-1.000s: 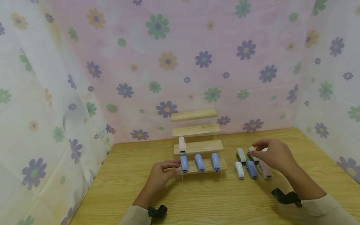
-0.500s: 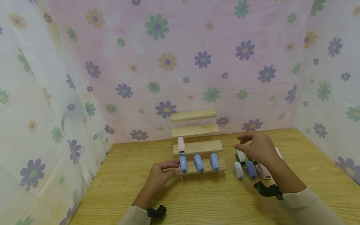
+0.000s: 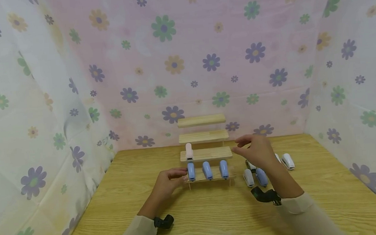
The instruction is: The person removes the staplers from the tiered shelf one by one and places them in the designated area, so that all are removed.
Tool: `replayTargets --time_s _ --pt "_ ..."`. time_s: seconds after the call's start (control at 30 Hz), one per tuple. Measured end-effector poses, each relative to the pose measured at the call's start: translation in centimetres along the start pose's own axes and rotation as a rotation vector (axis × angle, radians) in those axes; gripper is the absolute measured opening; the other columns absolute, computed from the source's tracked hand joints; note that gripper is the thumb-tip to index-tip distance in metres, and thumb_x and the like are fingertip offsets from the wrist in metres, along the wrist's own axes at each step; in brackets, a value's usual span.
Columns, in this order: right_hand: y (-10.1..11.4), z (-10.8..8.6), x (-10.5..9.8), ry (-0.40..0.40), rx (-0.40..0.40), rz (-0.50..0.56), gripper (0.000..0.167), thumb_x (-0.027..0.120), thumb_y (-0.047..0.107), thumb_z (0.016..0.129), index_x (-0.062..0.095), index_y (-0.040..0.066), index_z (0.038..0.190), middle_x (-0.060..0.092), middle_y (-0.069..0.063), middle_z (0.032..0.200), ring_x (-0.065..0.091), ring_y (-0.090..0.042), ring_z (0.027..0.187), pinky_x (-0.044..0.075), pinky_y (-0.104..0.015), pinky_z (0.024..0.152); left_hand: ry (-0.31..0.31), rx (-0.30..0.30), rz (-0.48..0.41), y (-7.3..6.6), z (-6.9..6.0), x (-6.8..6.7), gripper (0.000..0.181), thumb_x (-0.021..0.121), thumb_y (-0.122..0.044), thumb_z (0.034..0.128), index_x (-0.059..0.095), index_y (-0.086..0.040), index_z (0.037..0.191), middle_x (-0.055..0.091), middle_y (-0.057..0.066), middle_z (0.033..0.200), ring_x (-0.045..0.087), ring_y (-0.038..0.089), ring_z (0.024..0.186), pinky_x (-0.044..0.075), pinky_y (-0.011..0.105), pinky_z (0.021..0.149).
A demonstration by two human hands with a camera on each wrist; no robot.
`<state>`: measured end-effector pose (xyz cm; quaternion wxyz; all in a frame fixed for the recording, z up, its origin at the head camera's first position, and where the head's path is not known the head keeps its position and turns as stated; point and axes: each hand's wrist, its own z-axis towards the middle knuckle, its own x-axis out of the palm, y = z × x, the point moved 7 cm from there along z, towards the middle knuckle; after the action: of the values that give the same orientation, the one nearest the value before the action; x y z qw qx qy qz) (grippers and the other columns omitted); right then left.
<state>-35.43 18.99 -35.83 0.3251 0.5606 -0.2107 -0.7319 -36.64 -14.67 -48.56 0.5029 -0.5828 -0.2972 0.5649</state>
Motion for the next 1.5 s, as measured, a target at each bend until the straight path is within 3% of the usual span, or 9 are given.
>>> replayTargets --time_s 0.17,0.5,0.97,1.33,1.5 --pt "0.9 0.3 1.2 0.01 0.015 0.032 0.041 0.08 0.04 0.091 0.075 0.015 0.123 0.075 -0.007 0.11 0.068 -0.028 0.097 0.054 -0.032 0.064 0.002 0.018 0.011 -0.2 0.0 0.0 0.017 0.079 -0.03 0.0938 0.082 -0.022 0.109 0.071 -0.005 0.133 0.063 0.024 0.128 0.056 0.036 0.098" --pt "3.8 1.1 3.9 0.013 -0.033 0.081 0.039 0.082 0.041 0.089 0.076 0.017 0.12 0.075 -0.002 0.104 0.068 -0.025 0.097 0.055 -0.034 0.068 0.004 0.048 -0.018 -0.2 0.1 -0.1 0.018 0.08 -0.023 0.0937 0.082 -0.017 0.11 0.071 0.0 0.133 0.065 0.024 0.126 0.057 0.027 0.093" --pt "5.9 2.4 7.8 0.064 0.034 0.15 0.042 0.085 0.039 0.086 0.076 0.015 0.119 0.073 0.0 0.102 0.066 -0.021 0.092 0.056 -0.035 0.072 -0.005 0.041 -0.053 -0.8 -0.1 0.0 0.019 0.08 -0.019 0.0928 0.081 -0.013 0.11 0.071 0.004 0.132 0.066 0.025 0.124 0.058 0.026 0.092" --pt "8.0 2.7 10.3 0.068 0.026 0.153 0.059 0.086 0.044 0.084 0.072 0.007 0.128 0.073 -0.002 0.105 0.069 -0.02 0.091 0.06 -0.038 0.077 -0.007 0.026 -0.043 -0.4 0.0 -0.1 0.017 0.078 -0.018 0.0946 0.082 -0.014 0.111 0.071 0.003 0.133 0.066 0.024 0.123 0.058 0.024 0.087" --pt "8.1 3.1 11.8 0.07 0.04 0.161 0.067 0.087 0.045 0.083 0.069 0.004 0.132 0.07 -0.001 0.101 0.066 -0.016 0.083 0.056 -0.032 0.07 0.011 0.034 -0.046 -0.5 0.1 0.0 0.018 0.077 -0.018 0.0953 0.081 -0.014 0.112 0.071 0.002 0.133 0.067 0.023 0.121 0.059 0.024 0.086"
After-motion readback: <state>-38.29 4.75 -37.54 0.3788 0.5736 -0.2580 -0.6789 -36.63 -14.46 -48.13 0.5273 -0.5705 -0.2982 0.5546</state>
